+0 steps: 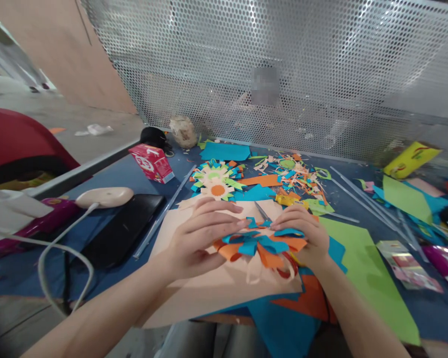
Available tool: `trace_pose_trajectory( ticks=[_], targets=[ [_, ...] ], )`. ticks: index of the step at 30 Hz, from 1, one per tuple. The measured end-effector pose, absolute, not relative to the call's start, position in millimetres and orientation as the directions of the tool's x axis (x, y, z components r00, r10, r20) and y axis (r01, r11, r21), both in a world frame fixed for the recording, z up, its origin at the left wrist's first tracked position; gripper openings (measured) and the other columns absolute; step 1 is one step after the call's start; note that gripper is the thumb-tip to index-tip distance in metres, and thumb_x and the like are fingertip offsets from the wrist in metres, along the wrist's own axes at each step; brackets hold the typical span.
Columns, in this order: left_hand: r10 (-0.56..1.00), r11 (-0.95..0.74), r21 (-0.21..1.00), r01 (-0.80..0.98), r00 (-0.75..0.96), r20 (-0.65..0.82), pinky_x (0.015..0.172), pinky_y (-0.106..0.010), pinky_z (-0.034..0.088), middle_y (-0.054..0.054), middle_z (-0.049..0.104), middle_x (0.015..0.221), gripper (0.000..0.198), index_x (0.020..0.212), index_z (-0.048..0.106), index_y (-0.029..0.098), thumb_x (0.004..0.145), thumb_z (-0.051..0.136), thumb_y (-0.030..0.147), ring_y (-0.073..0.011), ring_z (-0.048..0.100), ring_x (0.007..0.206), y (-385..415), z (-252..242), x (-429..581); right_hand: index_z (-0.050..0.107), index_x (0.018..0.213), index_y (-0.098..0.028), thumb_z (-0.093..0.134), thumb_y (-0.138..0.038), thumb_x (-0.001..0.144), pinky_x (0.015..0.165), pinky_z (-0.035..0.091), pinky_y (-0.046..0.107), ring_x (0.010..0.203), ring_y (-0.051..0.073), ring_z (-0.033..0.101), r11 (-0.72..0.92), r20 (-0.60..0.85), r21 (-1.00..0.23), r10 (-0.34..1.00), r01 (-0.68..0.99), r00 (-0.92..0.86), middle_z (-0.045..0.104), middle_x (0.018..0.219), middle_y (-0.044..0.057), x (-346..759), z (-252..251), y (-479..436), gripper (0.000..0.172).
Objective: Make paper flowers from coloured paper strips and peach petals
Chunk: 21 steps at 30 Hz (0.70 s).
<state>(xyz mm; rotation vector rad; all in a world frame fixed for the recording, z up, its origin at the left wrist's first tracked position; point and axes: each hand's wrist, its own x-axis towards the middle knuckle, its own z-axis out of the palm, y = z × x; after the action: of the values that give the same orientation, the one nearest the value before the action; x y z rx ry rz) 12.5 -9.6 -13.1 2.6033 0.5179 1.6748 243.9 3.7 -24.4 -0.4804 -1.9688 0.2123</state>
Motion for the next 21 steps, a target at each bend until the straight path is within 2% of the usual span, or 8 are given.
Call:
trace_pose_trajectory(
  ticks=[2, 6, 9, 11, 14, 21],
  targets=[
    [0.359, -0.926, 0.286, 0.247, 0.339, 0.870, 0.082, -0.032, 0.048, -0.008, 0.070, 0.092, 0.031, 0.106, 0.058, 0.015, 0.075, 0.057, 0.011, -0.0180, 0.061, 0.096, -7.1, -14.6, 13.5, 0.064, 0.086, -0.024, 0.058, -0.028, 0.080, 0.064, 0.053, 0.034, 0.071, 0.018, 0.064, 0.877, 0.804, -0.418, 0.479, 0.237, -0.354, 0.068, 0.074, 0.003, 242.8, -27.4, 5.4, 0.010],
    [0.600, -0.798, 0.552, 0.242, 0.236, 0.764, 0.081, -0.030, 0.049, -0.009, 0.068, 0.098, 0.031, 0.107, 0.060, 0.015, 0.076, 0.060, 0.015, -0.0161, 0.062, 0.092, -2.5, -21.3, 16.2, 0.064, 0.080, -0.024, 0.066, -0.021, 0.072, 0.054, 0.053, 0.026, 0.061, 0.015, 0.064, 0.735, 0.703, -0.564, 0.666, 0.376, -0.247, 0.068, 0.071, -0.002, 240.3, -39.9, 6.0, 0.009],
    [0.806, -0.592, 0.787, 0.175, 0.151, 0.572, 0.079, -0.031, 0.049, -0.009, 0.068, 0.098, 0.032, 0.104, 0.062, 0.014, 0.074, 0.064, 0.024, -0.0176, 0.062, 0.090, 1.9, -27.1, 18.6, 0.065, 0.076, -0.023, 0.070, -0.027, 0.068, 0.049, 0.054, 0.025, 0.055, 0.015, 0.064, 0.662, 0.652, -0.667, 0.741, 0.342, -0.164, 0.069, 0.066, -0.002, 236.1, -46.6, 7.3, 0.010],
    [0.893, -0.445, 0.889, 0.104, 0.129, 0.432, 0.077, -0.032, 0.049, -0.010, 0.067, 0.099, 0.034, 0.102, 0.063, 0.013, 0.073, 0.065, 0.029, -0.0194, 0.062, 0.091, 5.7, -29.6, 19.8, 0.066, 0.075, -0.023, 0.072, -0.030, 0.066, 0.049, 0.055, 0.026, 0.054, 0.015, 0.064, 0.626, 0.620, -0.725, 0.775, 0.288, -0.123, 0.070, 0.066, -0.001, 233.7, -48.7, 9.2, 0.013],
    [0.934, -0.335, 0.942, 0.023, 0.138, 0.329, 0.076, -0.032, 0.049, -0.011, 0.066, 0.101, 0.036, 0.100, 0.063, 0.012, 0.071, 0.066, 0.031, -0.0197, 0.061, 0.092, 11.0, -30.7, 20.9, 0.066, 0.074, -0.023, 0.073, -0.029, 0.064, 0.050, 0.055, 0.025, 0.056, 0.015, 0.065, 0.588, 0.584, -0.774, 0.806, 0.234, -0.095, 0.070, 0.067, -0.001, 233.4, -51.0, 12.6, 0.014],
    [0.954, -0.273, 0.951, -0.142, 0.089, 0.287, 0.067, -0.027, 0.047, -0.006, 0.068, 0.085, 0.034, 0.084, 0.064, 0.014, 0.060, 0.074, 0.035, -0.0142, 0.061, 0.075, 14.1, -27.1, 22.3, 0.065, 0.069, -0.021, 0.074, -0.031, 0.062, 0.040, 0.050, 0.023, 0.047, 0.014, 0.060, 0.530, 0.538, -0.790, 0.840, 0.309, -0.066, 0.067, 0.059, -0.002, 241.7, -57.5, 17.5, 0.015]
  ],
)
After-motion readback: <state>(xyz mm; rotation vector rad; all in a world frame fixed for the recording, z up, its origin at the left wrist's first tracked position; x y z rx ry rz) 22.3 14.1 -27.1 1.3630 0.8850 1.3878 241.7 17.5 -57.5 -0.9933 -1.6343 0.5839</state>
